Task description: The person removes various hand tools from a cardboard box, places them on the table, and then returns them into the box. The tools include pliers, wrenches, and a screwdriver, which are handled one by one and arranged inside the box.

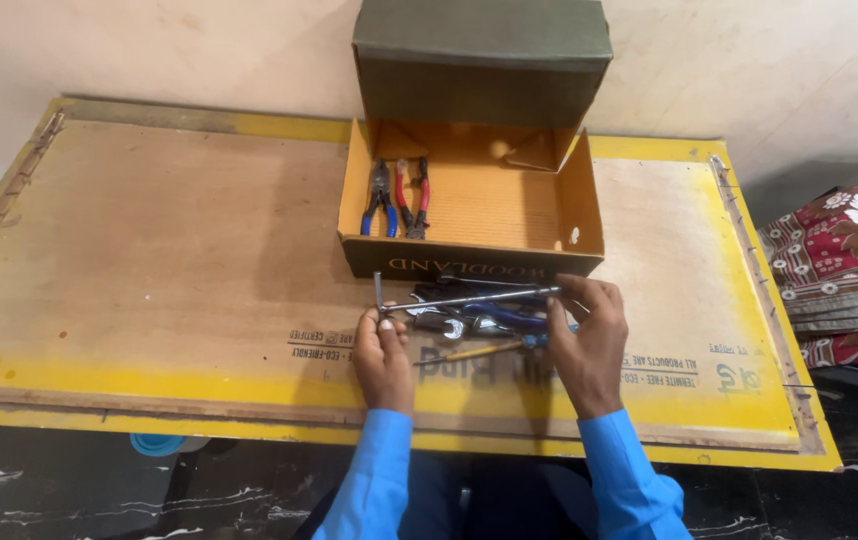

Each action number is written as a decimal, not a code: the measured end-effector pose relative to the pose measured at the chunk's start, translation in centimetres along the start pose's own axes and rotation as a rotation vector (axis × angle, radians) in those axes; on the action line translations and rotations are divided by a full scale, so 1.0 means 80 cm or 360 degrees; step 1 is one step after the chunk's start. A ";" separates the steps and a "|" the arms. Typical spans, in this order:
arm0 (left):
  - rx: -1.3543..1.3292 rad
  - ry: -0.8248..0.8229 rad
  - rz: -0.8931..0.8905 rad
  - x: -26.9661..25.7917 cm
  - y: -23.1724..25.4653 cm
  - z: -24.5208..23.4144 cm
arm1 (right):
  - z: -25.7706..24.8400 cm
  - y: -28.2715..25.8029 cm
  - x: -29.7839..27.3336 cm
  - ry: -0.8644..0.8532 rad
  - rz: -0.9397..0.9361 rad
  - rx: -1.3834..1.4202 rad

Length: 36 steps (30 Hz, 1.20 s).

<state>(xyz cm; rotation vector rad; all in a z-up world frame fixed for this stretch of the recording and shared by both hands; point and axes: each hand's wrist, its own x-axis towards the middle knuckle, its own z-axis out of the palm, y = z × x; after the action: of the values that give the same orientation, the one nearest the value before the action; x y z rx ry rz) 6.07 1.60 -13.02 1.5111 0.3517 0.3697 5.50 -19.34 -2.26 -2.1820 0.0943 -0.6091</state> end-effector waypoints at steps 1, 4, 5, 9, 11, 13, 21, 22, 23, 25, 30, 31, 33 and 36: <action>-0.0142 -0.0025 -0.0039 0.002 0.000 -0.002 | -0.007 -0.008 -0.003 0.0014 0.0024 0.0075; -0.0480 -0.0085 -0.0175 0.009 0.006 -0.014 | -0.031 -0.036 -0.017 0.0041 0.0080 0.0352; -0.0532 -0.0104 -0.0237 0.009 0.009 -0.020 | -0.040 -0.045 -0.022 0.0047 0.0096 0.0476; -0.0497 -0.0182 -0.0306 -0.016 0.024 -0.038 | -0.080 -0.082 -0.048 -0.0033 0.0174 0.0727; -0.0576 -0.0258 -0.0376 -0.034 0.033 -0.048 | -0.099 -0.100 -0.064 -0.0088 0.0155 0.0777; -0.0642 -0.0333 -0.0426 -0.049 0.043 -0.055 | -0.113 -0.116 -0.076 -0.0127 0.0137 0.0792; -0.0800 -0.0525 -0.0616 -0.099 0.058 -0.076 | -0.144 -0.155 -0.126 -0.0207 -0.0028 0.0686; -0.0850 -0.0522 -0.0663 -0.102 0.059 -0.077 | -0.147 -0.158 -0.130 -0.0229 -0.0034 0.0656; -0.0900 -0.0517 -0.0709 -0.106 0.059 -0.077 | -0.151 -0.160 -0.136 -0.0250 -0.0041 0.0626; -0.1036 -0.0509 -0.0764 -0.118 0.061 -0.078 | -0.157 -0.164 -0.148 -0.0270 -0.0053 0.0566; -0.1305 -0.0528 -0.0636 -0.135 0.069 -0.072 | -0.161 -0.161 -0.165 -0.0186 -0.0075 0.0675; -0.1291 -0.0531 -0.0612 -0.136 0.070 -0.073 | -0.162 -0.159 -0.167 -0.0146 -0.0051 0.0749; -0.1260 -0.0531 -0.0563 -0.137 0.071 -0.077 | -0.164 -0.153 -0.172 -0.0072 -0.0002 0.0900; -0.1016 -0.0527 -0.0374 -0.136 0.075 -0.083 | -0.171 -0.143 -0.173 -0.0001 0.0055 0.0988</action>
<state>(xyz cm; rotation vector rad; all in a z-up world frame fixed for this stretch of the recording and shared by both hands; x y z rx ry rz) -6.77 2.84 -7.26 0.8698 0.1233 0.0280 -14.52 -18.09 8.10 -1.5759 -0.0533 -0.5308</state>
